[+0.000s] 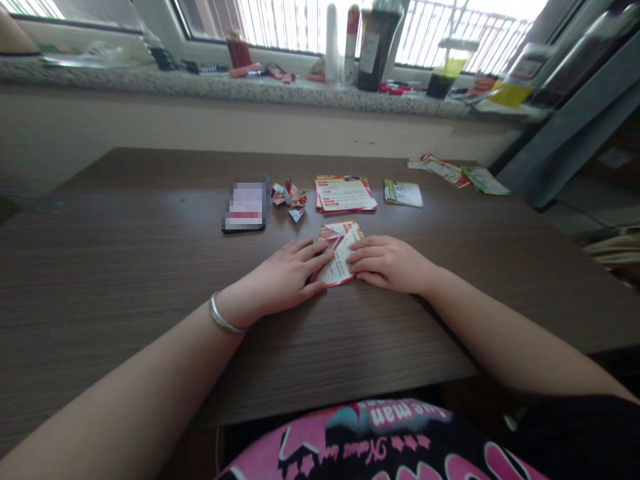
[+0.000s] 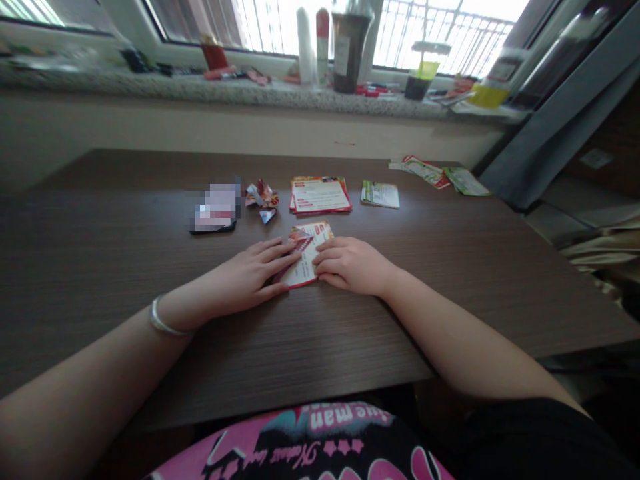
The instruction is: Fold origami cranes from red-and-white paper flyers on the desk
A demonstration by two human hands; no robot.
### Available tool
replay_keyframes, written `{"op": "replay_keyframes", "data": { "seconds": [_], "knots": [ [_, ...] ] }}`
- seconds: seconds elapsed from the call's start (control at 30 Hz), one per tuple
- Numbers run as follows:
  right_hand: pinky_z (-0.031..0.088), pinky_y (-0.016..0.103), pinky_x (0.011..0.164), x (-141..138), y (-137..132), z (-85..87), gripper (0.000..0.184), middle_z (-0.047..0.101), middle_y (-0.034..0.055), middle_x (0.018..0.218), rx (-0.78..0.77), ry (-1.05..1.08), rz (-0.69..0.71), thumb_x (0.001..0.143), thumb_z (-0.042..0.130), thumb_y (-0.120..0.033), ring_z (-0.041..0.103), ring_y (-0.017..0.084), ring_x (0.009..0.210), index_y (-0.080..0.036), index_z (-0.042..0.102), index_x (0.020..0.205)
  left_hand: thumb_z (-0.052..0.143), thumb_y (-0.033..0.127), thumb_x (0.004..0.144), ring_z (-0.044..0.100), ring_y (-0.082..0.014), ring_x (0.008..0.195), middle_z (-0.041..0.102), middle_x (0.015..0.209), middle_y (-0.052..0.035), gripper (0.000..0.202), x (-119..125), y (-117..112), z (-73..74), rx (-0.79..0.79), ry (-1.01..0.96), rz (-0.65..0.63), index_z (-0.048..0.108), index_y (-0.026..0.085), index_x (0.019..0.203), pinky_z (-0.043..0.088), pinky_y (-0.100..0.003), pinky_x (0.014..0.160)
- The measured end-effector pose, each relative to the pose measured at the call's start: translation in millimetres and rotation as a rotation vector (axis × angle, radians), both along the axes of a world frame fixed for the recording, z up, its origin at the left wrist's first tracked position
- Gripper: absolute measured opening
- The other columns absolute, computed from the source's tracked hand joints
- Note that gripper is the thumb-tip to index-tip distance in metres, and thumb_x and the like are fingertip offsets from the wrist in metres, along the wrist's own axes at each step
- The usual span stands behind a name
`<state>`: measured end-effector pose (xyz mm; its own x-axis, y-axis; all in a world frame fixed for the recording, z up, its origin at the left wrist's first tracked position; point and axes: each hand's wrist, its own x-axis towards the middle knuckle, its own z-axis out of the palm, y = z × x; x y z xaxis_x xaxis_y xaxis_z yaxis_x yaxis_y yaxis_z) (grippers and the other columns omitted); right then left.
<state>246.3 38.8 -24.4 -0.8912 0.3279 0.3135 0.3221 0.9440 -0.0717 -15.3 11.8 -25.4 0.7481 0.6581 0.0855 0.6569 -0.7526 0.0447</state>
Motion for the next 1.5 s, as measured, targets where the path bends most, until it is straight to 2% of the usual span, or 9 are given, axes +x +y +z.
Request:
{"op": "replay_keyframes", "data": {
  "seconds": [0.1,0.17,0.27,0.4,0.57,0.73,0.9,1.17,1.5],
  "knots": [
    [0.048,0.036,0.093,-2.8,-2.7,1.7,0.024,0.074,0.0061,0.099,0.008,-0.008,-0.039,0.094,0.048,-0.025,0.064,0.02,0.103,-0.019,0.071,0.095,0.046,0.045,0.095,0.033,-0.0305,0.139,0.029,0.157,-0.0075,0.06,0.5,1.2,-3.6,0.03,0.001,-0.007,0.033,0.022,0.148,0.028,-0.046,0.114],
    [0.049,0.035,0.087,-4.3,-5.5,3.3,0.027,0.074,0.0068,0.093,0.026,-0.031,-0.086,0.095,0.046,-0.028,0.066,0.019,0.094,-0.018,0.071,0.09,0.049,0.044,0.094,0.04,-0.0302,0.133,0.039,0.152,-0.0085,0.054,2.5,1.1,-2.7,0.058,-0.017,-0.011,0.041,0.023,0.143,0.032,-0.047,0.111],
    [0.048,0.032,0.077,-4.8,-9.4,5.1,0.03,0.074,0.0068,0.088,0.042,-0.07,-0.175,0.095,0.045,-0.032,0.066,0.018,0.082,-0.019,0.071,0.086,0.051,0.037,0.094,0.053,-0.0261,0.116,0.059,0.127,-0.0101,0.035,7.2,-0.5,3.5,0.104,-0.055,-0.021,0.061,0.02,0.122,0.04,-0.044,0.104],
    [0.045,0.028,0.071,-3.2,-12.1,5.7,0.029,0.074,0.0052,0.086,-0.033,-0.08,-0.277,0.095,0.046,-0.035,0.066,0.017,0.078,-0.02,0.07,0.088,0.048,0.029,0.095,0.06,-0.0228,0.096,0.067,0.103,-0.0083,0.025,12.6,-3.5,11.4,0.114,-0.018,-0.014,0.068,0.021,0.107,0.049,-0.039,0.088],
    [0.041,0.027,0.064,-1.5,-11.6,6.1,0.026,0.073,0.0032,0.079,-0.133,-0.056,-0.411,0.091,0.051,-0.037,0.064,0.016,0.069,-0.021,0.071,0.086,0.041,0.027,0.097,0.058,-0.0219,0.111,0.065,0.121,-0.006,0.032,12.7,-4.6,8.3,0.037,-0.063,-0.047,0.065,0.021,0.119,0.045,-0.038,0.1],
    [0.041,0.024,0.063,0.5,-3.8,3.7,0.021,0.071,0.0003,0.076,-0.298,0.051,-0.485,0.087,0.057,-0.034,0.06,0.012,0.063,-0.021,0.07,0.077,0.046,0.037,0.095,0.041,-0.0254,0.135,0.048,0.147,-0.0061,0.049,9.4,-4.5,0.2,-0.05,-0.04,-0.056,0.047,0.019,0.14,0.033,-0.041,0.114],
    [0.042,0.025,0.066,5.4,6.3,-2.1,0.025,0.071,-0.0004,0.073,-0.448,0.07,-0.532,0.086,0.06,-0.038,0.061,0.014,0.068,-0.02,0.069,0.071,0.043,0.041,0.096,0.029,-0.0276,0.143,0.037,0.153,-0.0081,0.058,8.4,-6.8,-1.2,-0.095,0.004,-0.043,0.032,0.017,0.148,0.026,-0.044,0.116],
    [0.046,0.028,0.075,9.8,10.5,-5.2,0.021,0.074,0.0023,0.086,-0.441,0.076,-0.562,0.085,0.061,-0.034,0.066,0.017,0.08,-0.021,0.068,0.072,0.045,0.037,0.096,0.032,-0.023,0.142,0.038,0.153,-0.0031,0.056,6.1,-7.7,-1.6,-0.097,-0.028,-0.092,0.03,0.026,0.149,0.028,-0.038,0.115],
    [0.046,0.03,0.075,11.7,17.6,-7.5,0.021,0.072,0.0037,0.086,-0.385,0.044,-0.579,0.086,0.06,-0.035,0.065,0.019,0.081,-0.02,0.065,0.071,0.049,0.043,0.094,0.035,-0.0256,0.14,0.039,0.153,-0.0038,0.061,7.3,-7.7,-0.7,-0.089,-0.009,-0.086,0.03,0.025,0.149,0.03,-0.04,0.114]
  ]
}}
